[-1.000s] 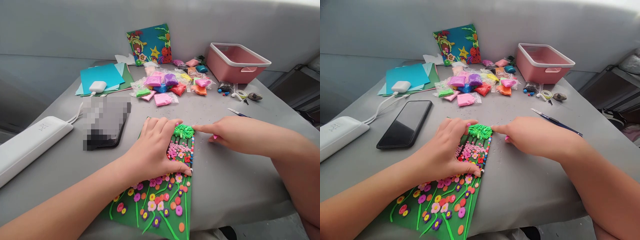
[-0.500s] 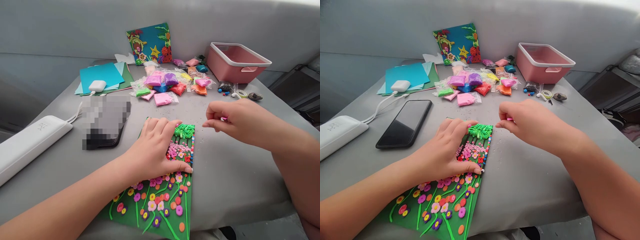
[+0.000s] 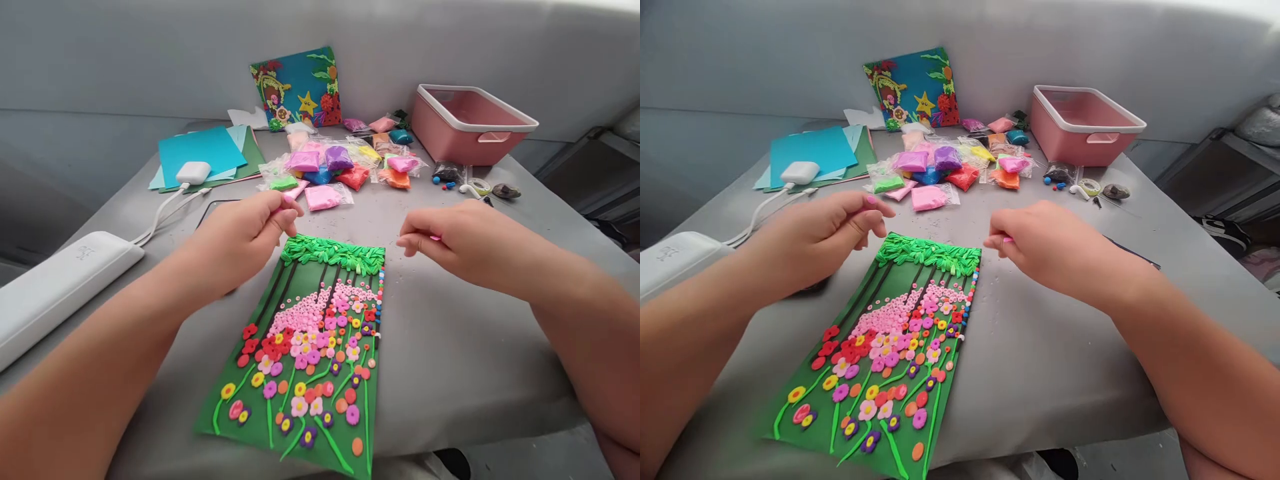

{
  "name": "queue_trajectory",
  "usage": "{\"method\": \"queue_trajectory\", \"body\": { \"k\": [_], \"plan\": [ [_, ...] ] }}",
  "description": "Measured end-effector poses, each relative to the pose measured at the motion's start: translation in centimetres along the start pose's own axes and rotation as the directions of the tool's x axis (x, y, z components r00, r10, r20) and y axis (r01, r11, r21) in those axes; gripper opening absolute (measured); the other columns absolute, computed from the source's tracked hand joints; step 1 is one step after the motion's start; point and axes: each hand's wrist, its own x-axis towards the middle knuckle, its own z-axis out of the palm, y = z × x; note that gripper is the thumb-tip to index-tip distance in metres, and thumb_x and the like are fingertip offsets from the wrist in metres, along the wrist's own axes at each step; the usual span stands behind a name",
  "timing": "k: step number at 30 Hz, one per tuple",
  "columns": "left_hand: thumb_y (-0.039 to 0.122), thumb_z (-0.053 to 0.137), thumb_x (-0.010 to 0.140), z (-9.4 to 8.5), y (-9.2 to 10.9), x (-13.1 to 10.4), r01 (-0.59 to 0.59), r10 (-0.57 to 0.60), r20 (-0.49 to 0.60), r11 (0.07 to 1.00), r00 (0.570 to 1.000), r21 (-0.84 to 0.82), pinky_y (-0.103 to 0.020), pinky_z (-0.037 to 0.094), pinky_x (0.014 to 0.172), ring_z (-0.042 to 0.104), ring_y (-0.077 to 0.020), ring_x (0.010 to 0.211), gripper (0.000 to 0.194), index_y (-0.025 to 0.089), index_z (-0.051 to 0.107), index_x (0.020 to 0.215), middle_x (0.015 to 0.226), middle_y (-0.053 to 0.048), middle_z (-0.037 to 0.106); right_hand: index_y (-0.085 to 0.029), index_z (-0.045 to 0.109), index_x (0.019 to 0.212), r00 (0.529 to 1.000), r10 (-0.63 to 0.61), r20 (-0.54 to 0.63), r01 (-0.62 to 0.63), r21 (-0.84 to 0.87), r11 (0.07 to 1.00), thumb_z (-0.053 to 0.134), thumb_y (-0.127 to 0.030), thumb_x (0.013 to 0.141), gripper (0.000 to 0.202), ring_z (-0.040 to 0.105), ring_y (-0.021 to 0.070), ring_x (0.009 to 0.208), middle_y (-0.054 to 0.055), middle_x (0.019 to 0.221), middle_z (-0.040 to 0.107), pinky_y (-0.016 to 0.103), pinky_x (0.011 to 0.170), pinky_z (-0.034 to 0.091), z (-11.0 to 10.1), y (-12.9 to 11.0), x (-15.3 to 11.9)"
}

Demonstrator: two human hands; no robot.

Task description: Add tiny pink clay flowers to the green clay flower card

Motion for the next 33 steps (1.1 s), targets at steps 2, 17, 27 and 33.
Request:
{"method": "queue_trajectory", "body": {
  "k": [2, 17, 27, 33],
  "plan": [
    [0.043, 0.041, 0.1, 0.0, -0.3, 0.4, -0.004, 0.004, -0.03, 1.0, 1.0, 0.022, -0.039, 0.045, 0.076, 0.061, -0.0229, 0.078, 0.031, 0.021, 0.061, 0.09, 0.086, -0.005, 0.069, -0.026, 0.071, 0.085, 0.998, -0.006, 0.061, 0.005, 0.031, 1.0, 0.054, -0.039, 0.098, 0.025, 0.058, 0.0146, 0.059, -0.002, 0.069, 0.072, 0.028, 0.056, 0.035, -0.3, -0.3, 0.0],
    [0.045, 0.05, 0.099, 2.2, 0.6, 0.5, 0.278, -0.226, 0.162, 0.795, 0.961, -0.54, -0.026, 0.051, 0.055, 0.053, -0.0149, 0.062, 0.03, 0.02, 0.065, 0.092, 0.071, 0.001, 0.054, -0.024, 0.08, 0.093, 0.994, 0.037, -0.099, -0.019, 0.177, 0.984, 0.064, -0.016, 0.09, 0.018, 0.071, 0.0175, 0.079, -0.001, 0.091, 0.082, 0.028, 0.07, 0.048, 2.8, -1.7, 1.6],
    [0.034, 0.048, 0.103, 3.1, 1.3, -0.1, 0.127, -0.174, 0.002, 0.709, 0.985, -0.693, -0.025, 0.037, 0.057, 0.045, -0.0115, 0.062, 0.026, 0.016, 0.066, 0.103, 0.075, 0.002, 0.055, -0.023, 0.078, 0.093, 0.921, -0.002, -0.389, 0.054, 0.124, 0.991, 0.066, -0.021, 0.094, 0.012, 0.064, 0.0135, 0.063, -0.002, 0.079, 0.079, 0.026, 0.061, 0.042, 2.6, -0.6, 1.8],
    [0.029, 0.055, 0.101, 4.1, 3.0, -2.2, 0.056, 0.013, 0.086, 0.667, 0.996, -0.743, -0.025, 0.044, 0.065, 0.05, -0.0105, 0.067, 0.02, 0.018, 0.066, 0.113, 0.09, -0.001, 0.069, -0.021, 0.074, 0.098, 0.816, -0.232, -0.529, 0.31, 0.062, 0.949, 0.068, -0.013, 0.094, 0.012, 0.065, 0.0088, 0.063, -0.004, 0.083, 0.079, 0.02, 0.062, 0.047, 2.7, -2.4, 0.3]
  ]
}}
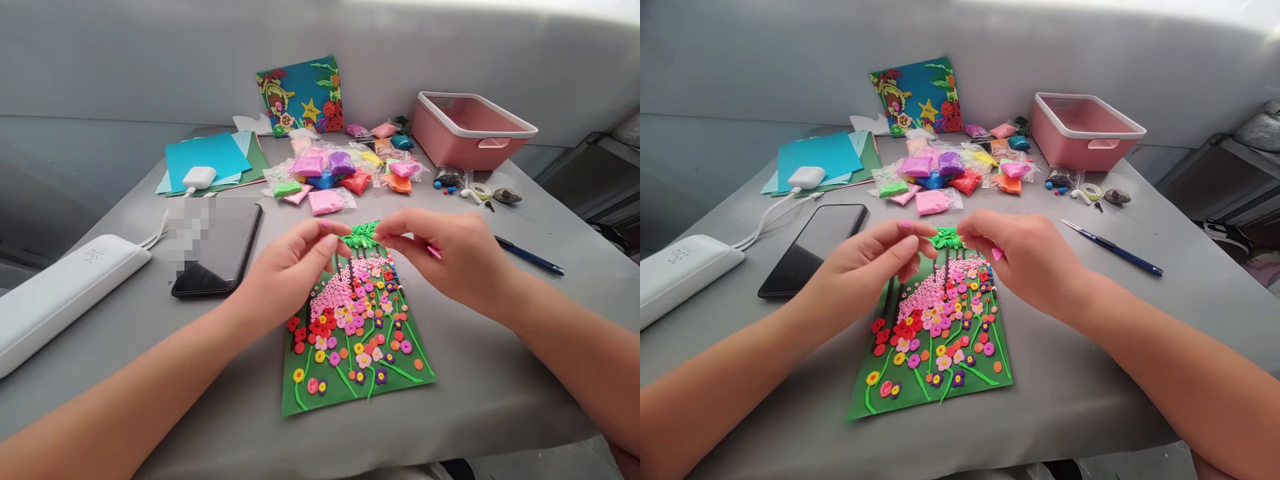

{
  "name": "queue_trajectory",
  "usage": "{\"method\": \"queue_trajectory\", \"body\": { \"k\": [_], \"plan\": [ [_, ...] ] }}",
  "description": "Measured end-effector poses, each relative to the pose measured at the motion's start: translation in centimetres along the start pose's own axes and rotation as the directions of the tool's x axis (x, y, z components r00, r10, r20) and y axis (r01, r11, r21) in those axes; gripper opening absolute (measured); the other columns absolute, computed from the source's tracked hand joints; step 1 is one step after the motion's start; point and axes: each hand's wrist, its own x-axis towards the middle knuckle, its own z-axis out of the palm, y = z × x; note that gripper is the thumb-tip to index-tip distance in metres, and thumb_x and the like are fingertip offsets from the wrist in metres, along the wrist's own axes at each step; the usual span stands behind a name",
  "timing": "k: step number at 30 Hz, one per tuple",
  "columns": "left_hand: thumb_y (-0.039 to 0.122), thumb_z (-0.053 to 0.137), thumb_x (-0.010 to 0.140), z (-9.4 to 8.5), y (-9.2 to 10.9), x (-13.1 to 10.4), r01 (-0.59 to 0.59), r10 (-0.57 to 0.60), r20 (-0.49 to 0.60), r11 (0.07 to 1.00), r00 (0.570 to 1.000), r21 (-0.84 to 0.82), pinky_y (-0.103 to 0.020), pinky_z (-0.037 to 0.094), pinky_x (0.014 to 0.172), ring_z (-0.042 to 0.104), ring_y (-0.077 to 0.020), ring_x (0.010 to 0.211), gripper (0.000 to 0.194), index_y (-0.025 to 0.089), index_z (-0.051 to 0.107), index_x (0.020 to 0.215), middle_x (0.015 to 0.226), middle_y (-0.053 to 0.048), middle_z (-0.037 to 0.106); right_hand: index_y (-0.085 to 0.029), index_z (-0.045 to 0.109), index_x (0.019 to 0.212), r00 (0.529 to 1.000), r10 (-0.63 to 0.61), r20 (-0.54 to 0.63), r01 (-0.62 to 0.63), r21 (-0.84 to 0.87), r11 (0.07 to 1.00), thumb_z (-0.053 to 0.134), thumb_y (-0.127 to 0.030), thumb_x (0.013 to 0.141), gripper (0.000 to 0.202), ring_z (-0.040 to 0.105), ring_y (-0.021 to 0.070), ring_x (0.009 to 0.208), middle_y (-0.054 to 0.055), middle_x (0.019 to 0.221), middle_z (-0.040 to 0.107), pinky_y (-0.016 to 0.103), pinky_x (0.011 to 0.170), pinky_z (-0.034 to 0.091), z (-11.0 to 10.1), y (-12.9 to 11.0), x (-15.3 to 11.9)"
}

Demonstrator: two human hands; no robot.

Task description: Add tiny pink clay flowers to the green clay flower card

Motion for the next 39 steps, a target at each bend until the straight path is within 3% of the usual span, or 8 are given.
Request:
{"method": "queue_trajectory", "body": {
  "k": [4, 7, 11, 16, 23, 27, 32, 39],
  "plan": [
    [0.03, 0.058, 0.101, 0.8, 0.0, -1.1, -0.019, 0.037, 0.177, 0.995, 0.984, -0.102, -0.026, 0.048, 0.074, 0.057, -0.0121, 0.076, 0.03, 0.016, 0.062, 0.127, 0.099, -0.005, 0.075, -0.019, 0.072, 0.094, 0.992, -0.093, -0.09, 0.096, 0.028, 0.995, 0.067, -0.017, 0.097, 0.007, 0.059, 0.0073, 0.055, -0.004, 0.073, 0.076, 0.02, 0.057, 0.045, -0.3, -1.0, -0.4],
    [0.032, 0.06, 0.1, 0.9, -0.2, -1.6, -0.011, 0.046, 0.23, 0.988, 0.972, -0.152, -0.027, 0.05, 0.075, 0.058, -0.0131, 0.077, 0.039, 0.017, 0.059, 0.137, 0.101, -0.007, 0.077, -0.019, 0.069, 0.083, 0.982, -0.123, -0.142, 0.13, 0.039, 0.991, 0.074, -0.025, 0.093, 0.013, 0.051, 0.0073, 0.049, -0.004, 0.062, 0.068, 0.022, 0.052, 0.041, -0.5, -1.1, -0.4],
    [0.036, 0.061, 0.1, 1.0, -0.4, -1.9, -0.017, 0.065, 0.26, 0.983, 0.963, -0.183, -0.028, 0.051, 0.072, 0.056, -0.0137, 0.073, 0.042, 0.023, 0.061, 0.14, 0.101, -0.006, 0.077, -0.022, 0.069, 0.092, 0.97, -0.156, -0.185, 0.18, 0.122, 0.976, 0.072, -0.015, 0.093, 0.008, 0.058, 0.008, 0.057, -0.003, 0.079, 0.076, 0.022, 0.058, 0.047, -0.6, -1.2, -0.3],
    [0.038, 0.062, 0.1, 1.1, -0.4, -2.2, -0.036, 0.09, 0.25, 0.977, 0.964, -0.211, -0.03, 0.051, 0.072, 0.057, -0.0153, 0.072, 0.042, 0.024, 0.063, 0.14, 0.097, -0.006, 0.076, -0.024, 0.067, 0.087, 0.974, -0.16, -0.157, 0.189, 0.19, 0.963, 0.072, -0.024, 0.094, 0.009, 0.056, 0.0106, 0.057, -0.002, 0.07, 0.068, 0.026, 0.053, 0.046, -0.8, -1.4, -0.2],
    [0.031, 0.061, 0.101, 1.2, -0.4, -2.3, -0.031, 0.102, 0.257, 0.964, 0.961, -0.266, -0.025, 0.052, 0.074, 0.057, -0.0121, 0.072, 0.03, 0.022, 0.065, 0.13, 0.086, -0.001, 0.071, -0.022, 0.074, 0.096, 0.944, -0.293, -0.153, 0.319, 0.194, 0.928, 0.07, -0.014, 0.094, 0.009, 0.066, 0.0104, 0.071, 0.005, 0.09, 0.071, 0.024, 0.065, 0.055, -0.9, -1.1, 0.0],
    [0.032, 0.06, 0.103, 1.2, -0.4, -2.3, -0.039, 0.113, 0.254, 0.96, 0.961, -0.278, -0.022, 0.053, 0.074, 0.057, -0.0108, 0.074, 0.03, 0.023, 0.065, 0.131, 0.082, 0.002, 0.067, -0.019, 0.07, 0.087, 0.941, -0.294, -0.167, 0.325, 0.208, 0.923, 0.078, -0.021, 0.09, 0.009, 0.06, 0.01, 0.066, 0.003, 0.081, 0.063, 0.024, 0.061, 0.054, -0.8, -1.2, 0.0],
    [0.032, 0.059, 0.103, 1.3, 0.0, -2.2, -0.012, 0.083, 0.261, 0.965, 0.962, -0.262, -0.024, 0.053, 0.075, 0.064, -0.0139, 0.084, 0.034, 0.019, 0.06, 0.134, 0.093, -0.003, 0.074, -0.02, 0.071, 0.096, 0.943, -0.278, -0.184, 0.319, 0.249, 0.915, 0.072, -0.01, 0.092, 0.011, 0.065, 0.0099, 0.074, 0.003, 0.089, 0.066, 0.024, 0.064, 0.056, -0.7, -1.4, 0.1],
    [0.036, 0.059, 0.103, 1.2, -0.4, -2.4, -0.037, 0.107, 0.271, 0.967, 0.956, -0.252, -0.028, 0.053, 0.075, 0.066, -0.0168, 0.086, 0.033, 0.022, 0.06, 0.133, 0.094, -0.005, 0.075, -0.022, 0.077, 0.095, 0.966, -0.222, -0.135, 0.257, 0.368, 0.894, 0.071, -0.007, 0.092, 0.017, 0.066, 0.0121, 0.071, 0.004, 0.087, 0.069, 0.026, 0.063, 0.057, -1.1, -1.4, 0.1]
  ]
}}
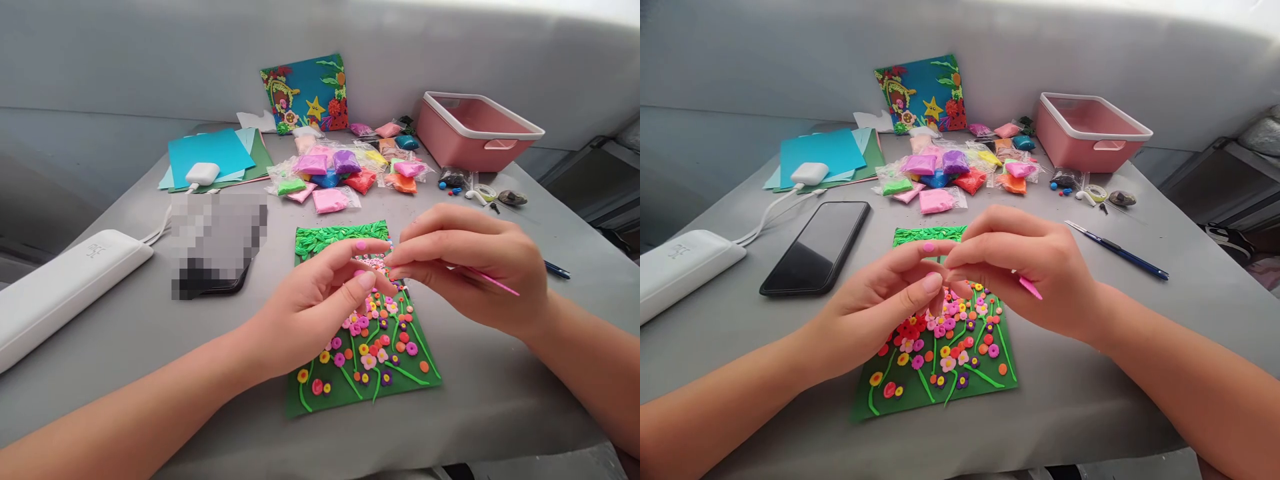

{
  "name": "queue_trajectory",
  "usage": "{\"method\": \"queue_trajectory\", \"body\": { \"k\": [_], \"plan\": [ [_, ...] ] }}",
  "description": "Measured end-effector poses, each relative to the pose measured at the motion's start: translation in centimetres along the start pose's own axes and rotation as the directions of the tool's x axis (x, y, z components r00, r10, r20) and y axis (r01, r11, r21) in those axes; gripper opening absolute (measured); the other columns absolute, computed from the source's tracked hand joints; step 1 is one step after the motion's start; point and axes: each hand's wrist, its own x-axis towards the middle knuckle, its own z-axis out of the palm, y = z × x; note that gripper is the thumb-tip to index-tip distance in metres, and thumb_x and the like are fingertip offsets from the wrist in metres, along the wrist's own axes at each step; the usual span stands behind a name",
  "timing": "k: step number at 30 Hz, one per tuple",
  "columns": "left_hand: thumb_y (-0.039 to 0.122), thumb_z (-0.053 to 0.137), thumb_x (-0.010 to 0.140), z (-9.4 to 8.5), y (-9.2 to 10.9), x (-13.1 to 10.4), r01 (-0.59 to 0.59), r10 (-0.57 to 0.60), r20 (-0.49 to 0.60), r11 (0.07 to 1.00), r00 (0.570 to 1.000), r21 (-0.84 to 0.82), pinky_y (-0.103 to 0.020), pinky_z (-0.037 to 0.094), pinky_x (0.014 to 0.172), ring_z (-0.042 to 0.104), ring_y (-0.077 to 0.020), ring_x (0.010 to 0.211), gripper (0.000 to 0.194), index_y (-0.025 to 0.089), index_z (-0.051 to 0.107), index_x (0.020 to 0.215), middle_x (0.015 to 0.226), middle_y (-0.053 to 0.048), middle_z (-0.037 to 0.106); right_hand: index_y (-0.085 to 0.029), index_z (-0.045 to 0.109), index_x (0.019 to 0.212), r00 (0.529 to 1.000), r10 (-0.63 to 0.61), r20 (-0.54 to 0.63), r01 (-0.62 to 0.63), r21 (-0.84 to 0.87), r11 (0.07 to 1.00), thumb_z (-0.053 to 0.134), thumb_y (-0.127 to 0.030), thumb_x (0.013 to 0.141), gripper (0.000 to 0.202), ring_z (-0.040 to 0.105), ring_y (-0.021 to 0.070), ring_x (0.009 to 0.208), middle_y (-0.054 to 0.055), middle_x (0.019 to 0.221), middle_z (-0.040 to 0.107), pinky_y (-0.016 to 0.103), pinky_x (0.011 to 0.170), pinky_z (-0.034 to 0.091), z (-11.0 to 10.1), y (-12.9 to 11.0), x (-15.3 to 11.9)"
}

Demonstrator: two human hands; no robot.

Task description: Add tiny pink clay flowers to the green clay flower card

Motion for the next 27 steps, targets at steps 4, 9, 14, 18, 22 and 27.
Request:
{"method": "queue_trajectory", "body": {
  "k": [4, 9, 14, 18, 22, 27],
  "plan": [
    [0.033, 0.056, 0.104, 0.11, 0.1, -0.13, -0.03, 0.029, 0.026, 0.999, 0.999, 0.034, -0.03, 0.052, 0.071, 0.063, -0.0164, 0.078, 0.032, 0.022, 0.061, 0.133, 0.096, -0.006, 0.076, -0.028, 0.08, 0.102, 0.999, 0.048, 0.026, -0.05, 0.106, 0.993, 0.069, -0.008, 0.093, 0.024, 0.07, 0.0124, 0.074, 0.003, 0.092, 0.072, 0.026, 0.066, 0.061, -0.31, -0.11, -0.2],
    [0.029, 0.052, 0.104, 0.12, 0.41, -0.11, -0.093, 0.08, 0.113, 0.989, 0.99, 0.118, -0.031, 0.052, 0.073, 0.064, -0.0171, 0.082, 0.03, 0.018, 0.061, 0.131, 0.106, -0.01, 0.078, -0.031, 0.082, 0.103, 0.994, 0.101, -0.03, -0.1, 0.048, 0.994, 0.072, -0.009, 0.091, 0.027, 0.07, 0.0131, 0.075, 0.004, 0.1, 0.074, 0.026, 0.063, 0.061, -0.54, -0.48, -0.3],
    [0.028, 0.048, 0.106, 0.03, 0.65, -0.22, -0.132, 0.101, 0.162, 0.972, 0.982, 0.196, -0.03, 0.051, 0.067, 0.06, -0.0147, 0.074, 0.03, 0.015, 0.06, 0.13, 0.109, -0.009, 0.078, -0.027, 0.082, 0.103, 0.997, 0.077, 0.007, -0.077, -0.019, 0.997, 0.071, -0.01, 0.092, 0.023, 0.071, 0.0117, 0.074, 0.005, 0.109, 0.077, 0.027, 0.068, 0.063, -0.5, -0.5, -0.45],
    [0.025, 0.048, 0.105, 0.0, 0.82, -0.18, -0.188, 0.139, 0.19, 0.942, 0.972, 0.276, -0.029, 0.051, 0.069, 0.06, -0.0148, 0.074, 0.023, 0.016, 0.062, 0.121, 0.106, -0.008, 0.078, -0.027, 0.082, 0.104, 0.998, 0.058, 0.017, -0.057, -0.042, 0.997, 0.072, -0.014, 0.092, 0.02, 0.074, 0.0127, 0.077, 0.005, 0.109, 0.079, 0.026, 0.067, 0.064, -0.37, -0.52, -0.47],
    [0.026, 0.047, 0.105, -0.11, 0.79, -0.03, -0.217, 0.154, 0.203, 0.913, 0.967, 0.345, -0.028, 0.051, 0.07, 0.06, -0.0155, 0.075, 0.02, 0.018, 0.062, 0.114, 0.101, -0.008, 0.076, -0.027, 0.082, 0.104, 0.998, 0.062, 0.012, -0.061, -0.044, 0.997, 0.074, -0.016, 0.091, 0.019, 0.076, 0.0153, 0.083, 0.005, 0.106, 0.079, 0.028, 0.074, 0.066, -0.25, -0.64, -0.28],
    [0.024, 0.043, 0.105, -0.6, 0.38, 0.01, -0.287, 0.178, 0.258, 0.827, 0.949, 0.483, -0.027, 0.048, 0.068, 0.058, -0.0153, 0.073, 0.017, 0.019, 0.059, 0.1, 0.087, -0.005, 0.068, -0.022, 0.082, 0.101, 0.996, 0.084, 0.019, -0.084, -0.024, 0.996, 0.075, -0.015, 0.091, 0.014, 0.076, 0.0138, 0.084, 0.006, 0.1, 0.079, 0.025, 0.075, 0.065, -0.13, -0.68, -0.18]
  ]
}}
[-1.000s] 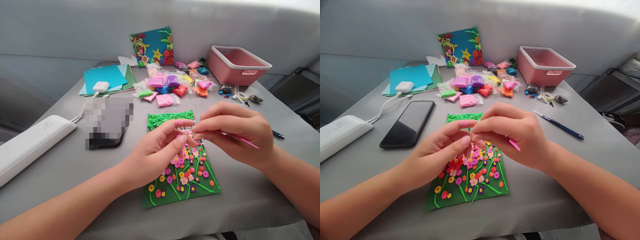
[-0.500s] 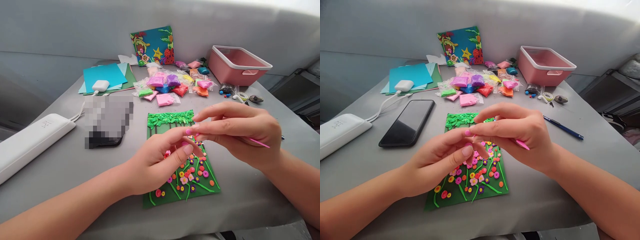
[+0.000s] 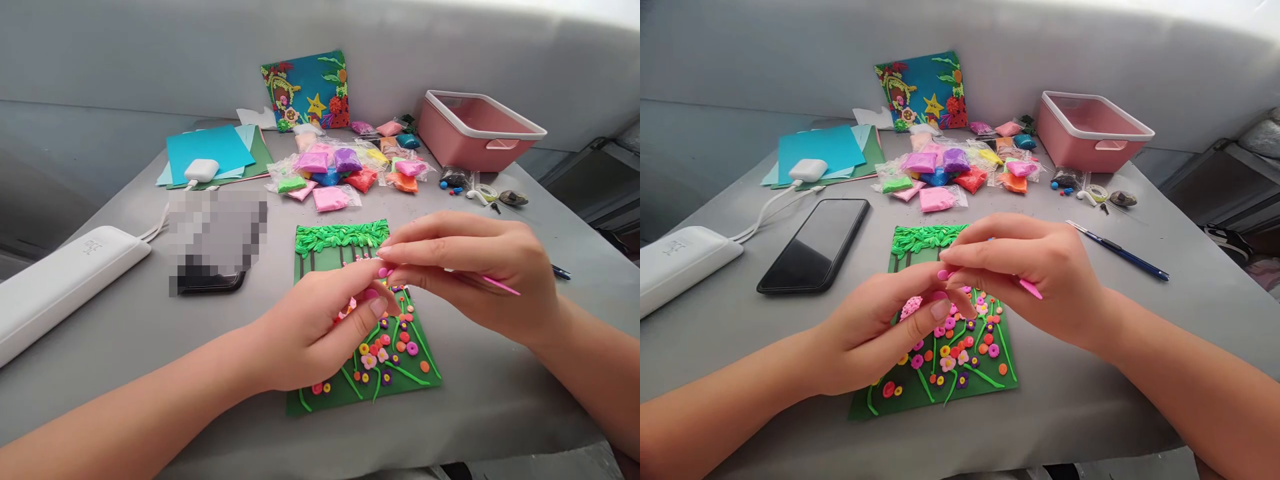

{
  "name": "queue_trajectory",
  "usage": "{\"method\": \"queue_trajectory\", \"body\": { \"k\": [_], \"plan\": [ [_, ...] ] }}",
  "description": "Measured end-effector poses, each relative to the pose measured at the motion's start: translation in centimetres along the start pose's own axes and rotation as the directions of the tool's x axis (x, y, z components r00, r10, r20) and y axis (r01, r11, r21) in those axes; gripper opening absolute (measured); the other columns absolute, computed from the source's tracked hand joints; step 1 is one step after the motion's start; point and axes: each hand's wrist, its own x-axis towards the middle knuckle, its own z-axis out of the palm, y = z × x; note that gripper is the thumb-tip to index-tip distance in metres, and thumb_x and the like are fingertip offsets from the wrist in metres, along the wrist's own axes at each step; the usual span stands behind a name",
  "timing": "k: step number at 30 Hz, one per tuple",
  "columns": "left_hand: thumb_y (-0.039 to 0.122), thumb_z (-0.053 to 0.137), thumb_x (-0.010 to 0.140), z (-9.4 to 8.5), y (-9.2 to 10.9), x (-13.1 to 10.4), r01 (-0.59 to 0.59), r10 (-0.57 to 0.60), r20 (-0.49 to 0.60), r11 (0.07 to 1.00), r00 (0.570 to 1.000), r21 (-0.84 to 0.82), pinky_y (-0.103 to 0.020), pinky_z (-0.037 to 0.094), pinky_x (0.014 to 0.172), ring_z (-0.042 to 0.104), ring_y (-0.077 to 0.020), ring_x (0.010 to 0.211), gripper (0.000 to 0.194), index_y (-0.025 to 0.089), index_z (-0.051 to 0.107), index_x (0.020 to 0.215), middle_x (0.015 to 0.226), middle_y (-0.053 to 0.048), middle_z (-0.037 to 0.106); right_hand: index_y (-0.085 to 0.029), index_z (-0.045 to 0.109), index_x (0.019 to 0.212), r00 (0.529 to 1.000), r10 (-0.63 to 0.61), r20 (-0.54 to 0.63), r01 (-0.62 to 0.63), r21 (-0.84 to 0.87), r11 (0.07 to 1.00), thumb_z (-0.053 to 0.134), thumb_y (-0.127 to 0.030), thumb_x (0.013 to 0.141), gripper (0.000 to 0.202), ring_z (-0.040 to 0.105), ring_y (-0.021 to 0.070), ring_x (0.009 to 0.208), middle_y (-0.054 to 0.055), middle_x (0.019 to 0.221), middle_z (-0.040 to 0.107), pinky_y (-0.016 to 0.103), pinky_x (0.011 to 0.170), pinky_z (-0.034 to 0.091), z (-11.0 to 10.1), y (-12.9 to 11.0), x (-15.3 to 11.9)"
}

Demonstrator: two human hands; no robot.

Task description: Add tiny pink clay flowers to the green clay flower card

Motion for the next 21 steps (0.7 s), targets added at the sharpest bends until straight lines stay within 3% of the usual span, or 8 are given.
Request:
{"method": "queue_trajectory", "body": {
  "k": [3, 6, 10, 14, 18, 21],
  "plan": [
    [0.022, 0.042, 0.103, -0.2, -0.3, 0.0, -0.04, 0.038, 0.017, 0.995, 0.999, 0.096, -0.027, 0.048, 0.067, 0.059, -0.0155, 0.072, 0.017, 0.02, 0.058, 0.099, 0.084, -0.004, 0.068, -0.018, 0.08, 0.103, 0.995, 0.085, 0.044, -0.086, 0.036, 0.996, 0.076, -0.02, 0.091, 0.013, 0.071, 0.0116, 0.076, 0.006, 0.099, 0.077, 0.024, 0.064, 0.061, 0.0, 0.2, 0.0],
    [0.02, 0.044, 0.103, -0.2, -0.5, 0.1, -0.052, 0.05, 0.025, 0.993, 0.998, 0.11, -0.028, 0.049, 0.072, 0.064, -0.0161, 0.076, 0.017, 0.021, 0.061, 0.104, 0.09, -0.004, 0.073, -0.023, 0.079, 0.105, 0.969, 0.228, 0.098, -0.237, 0.089, 0.968, 0.08, -0.026, 0.087, 0.019, 0.055, 0.008, 0.059, 0.001, 0.092, 0.072, 0.024, 0.049, 0.048, -0.1, 0.6, 0.0],
    [0.029, 0.05, 0.105, 0.0, -0.5, 0.2, 0.097, -0.108, -0.053, 0.98, 0.993, -0.174, -0.031, 0.053, 0.076, 0.072, -0.0211, 0.098, 0.035, 0.022, 0.052, 0.139, 0.109, -0.008, 0.077, -0.025, 0.076, 0.111, 0.942, 0.331, 0.053, -0.335, 0.15, 0.93, 0.085, -0.031, 0.082, 0.032, 0.044, 0.0068, 0.053, -0.001, 0.085, 0.068, 0.025, 0.044, 0.041, -0.6, 0.9, 0.2],
    [0.036, 0.06, 0.102, 0.2, -0.5, 0.3, 0.215, -0.285, -0.054, 0.824, 0.957, -0.523, -0.032, 0.056, 0.087, 0.069, -0.0239, 0.118, 0.048, 0.023, 0.046, 0.146, 0.125, -0.012, 0.075, -0.026, 0.077, 0.104, 0.982, 0.156, -0.104, -0.164, -0.066, 0.984, 0.079, -0.024, 0.089, 0.016, 0.05, 0.0086, 0.057, -0.001, 0.08, 0.065, 0.027, 0.05, 0.043, -1.0, 0.8, 0.4],
    [0.025, 0.075, 0.093, 0.1, -0.1, 0.6, 0.178, -0.343, -0.133, 0.735, 0.93, -0.654, -0.029, 0.059, 0.088, 0.07, -0.0175, 0.103, 0.053, 0.026, 0.052, 0.141, 0.121, -0.006, 0.07, -0.023, 0.076, 0.102, 0.995, -0.088, 0.044, 0.093, -0.129, 0.987, 0.073, -0.018, 0.093, 0.01, 0.059, 0.0094, 0.067, 0.002, 0.088, 0.067, 0.025, 0.058, 0.05, -0.5, 0.7, 0.3],
    [0.02, 0.081, 0.087, 0.0, 0.1, 0.7, 0.154, -0.348, -0.142, 0.696, 0.927, -0.702, -0.024, 0.059, 0.082, 0.07, -0.0132, 0.094, 0.058, 0.027, 0.054, 0.138, 0.102, 0.001, 0.069, -0.019, 0.074, 0.108, 0.985, -0.151, 0.084, 0.159, -0.098, 0.982, 0.071, -0.017, 0.095, 0.014, 0.061, 0.0088, 0.071, 0.004, 0.093, 0.066, 0.025, 0.064, 0.054, 0.0, 0.9, 0.1]
  ]
}}
